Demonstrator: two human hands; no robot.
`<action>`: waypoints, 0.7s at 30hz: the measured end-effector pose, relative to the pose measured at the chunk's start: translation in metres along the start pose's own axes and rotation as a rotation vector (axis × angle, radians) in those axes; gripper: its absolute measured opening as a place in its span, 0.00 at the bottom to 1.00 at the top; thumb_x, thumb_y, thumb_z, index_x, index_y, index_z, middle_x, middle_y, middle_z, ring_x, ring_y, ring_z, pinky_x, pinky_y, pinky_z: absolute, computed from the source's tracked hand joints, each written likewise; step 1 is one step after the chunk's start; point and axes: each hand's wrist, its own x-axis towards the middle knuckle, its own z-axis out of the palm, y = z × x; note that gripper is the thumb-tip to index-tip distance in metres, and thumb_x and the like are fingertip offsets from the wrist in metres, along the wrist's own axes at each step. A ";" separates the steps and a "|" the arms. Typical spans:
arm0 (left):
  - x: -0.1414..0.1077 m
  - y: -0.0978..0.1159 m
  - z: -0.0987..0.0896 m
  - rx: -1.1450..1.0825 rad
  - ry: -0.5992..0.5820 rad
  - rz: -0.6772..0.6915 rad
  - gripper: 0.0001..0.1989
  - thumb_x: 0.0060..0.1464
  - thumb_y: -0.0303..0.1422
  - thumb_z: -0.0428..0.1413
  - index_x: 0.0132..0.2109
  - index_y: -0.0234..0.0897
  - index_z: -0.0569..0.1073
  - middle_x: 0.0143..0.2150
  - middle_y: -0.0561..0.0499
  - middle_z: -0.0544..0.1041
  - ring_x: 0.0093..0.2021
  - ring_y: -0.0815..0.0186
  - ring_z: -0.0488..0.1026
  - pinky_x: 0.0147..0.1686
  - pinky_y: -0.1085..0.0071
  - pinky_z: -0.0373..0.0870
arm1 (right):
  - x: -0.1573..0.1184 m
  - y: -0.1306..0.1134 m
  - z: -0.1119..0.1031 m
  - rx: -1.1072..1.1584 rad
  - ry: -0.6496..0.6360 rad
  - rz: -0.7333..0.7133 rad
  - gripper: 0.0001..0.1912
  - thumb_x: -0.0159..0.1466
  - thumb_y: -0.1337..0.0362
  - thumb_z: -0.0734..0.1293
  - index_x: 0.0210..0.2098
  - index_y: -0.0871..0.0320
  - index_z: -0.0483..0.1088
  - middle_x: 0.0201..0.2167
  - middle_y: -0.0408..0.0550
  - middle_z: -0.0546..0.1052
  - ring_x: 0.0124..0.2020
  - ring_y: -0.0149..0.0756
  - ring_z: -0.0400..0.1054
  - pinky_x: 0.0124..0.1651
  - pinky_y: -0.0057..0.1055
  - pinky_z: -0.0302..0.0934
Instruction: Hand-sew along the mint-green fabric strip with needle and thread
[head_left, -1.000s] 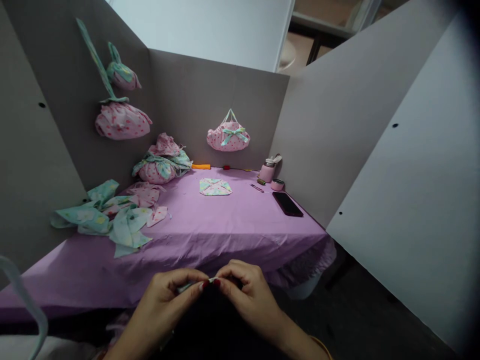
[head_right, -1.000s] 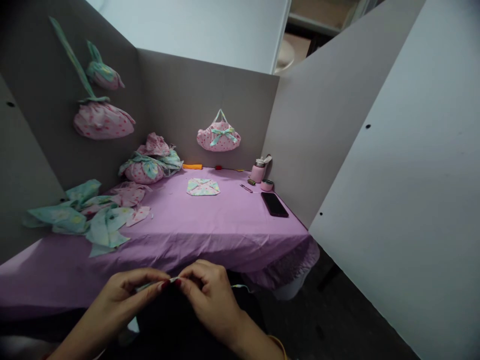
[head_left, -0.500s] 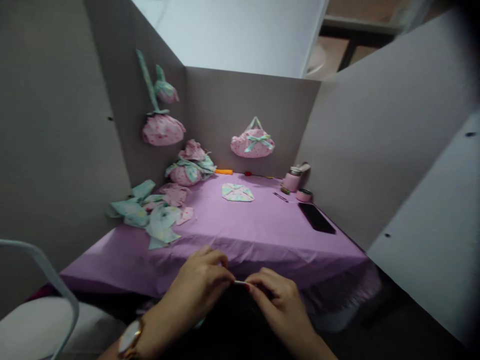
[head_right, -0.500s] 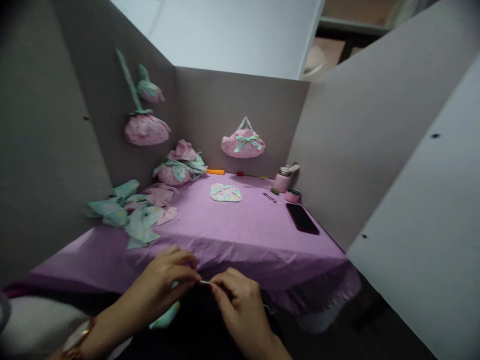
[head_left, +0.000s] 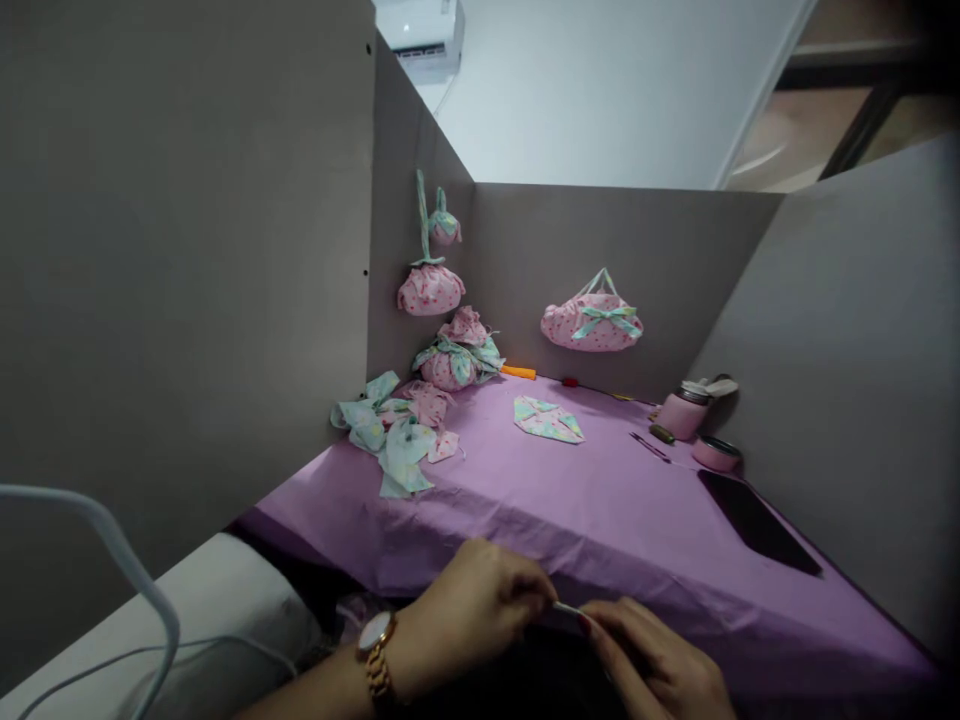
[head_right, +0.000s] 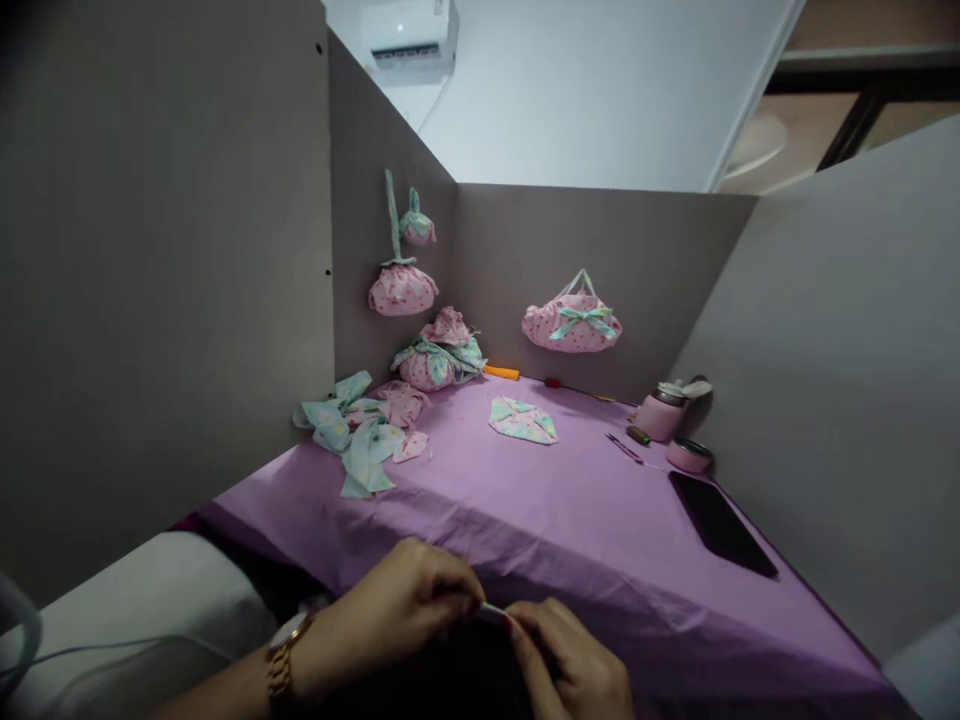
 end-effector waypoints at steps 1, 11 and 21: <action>-0.003 0.001 0.000 -0.037 0.003 -0.008 0.14 0.50 0.20 0.49 0.37 0.36 0.77 0.28 0.52 0.80 0.26 0.69 0.74 0.25 0.78 0.65 | 0.000 -0.004 0.000 0.019 0.003 0.023 0.09 0.62 0.65 0.60 0.31 0.54 0.72 0.25 0.45 0.74 0.26 0.34 0.70 0.28 0.22 0.62; -0.006 -0.006 0.009 -0.515 -0.009 -0.303 0.08 0.50 0.33 0.55 0.32 0.36 0.79 0.25 0.51 0.79 0.26 0.66 0.72 0.25 0.75 0.65 | 0.004 -0.024 0.000 0.166 0.031 0.199 0.08 0.59 0.71 0.62 0.27 0.60 0.73 0.23 0.44 0.73 0.26 0.30 0.66 0.30 0.24 0.56; -0.009 -0.006 0.015 -0.583 -0.001 -0.409 0.09 0.48 0.36 0.56 0.31 0.35 0.78 0.22 0.54 0.76 0.23 0.68 0.68 0.22 0.77 0.61 | -0.005 -0.018 0.001 0.164 0.098 0.232 0.07 0.64 0.67 0.57 0.33 0.61 0.66 0.24 0.43 0.68 0.26 0.29 0.62 0.28 0.25 0.54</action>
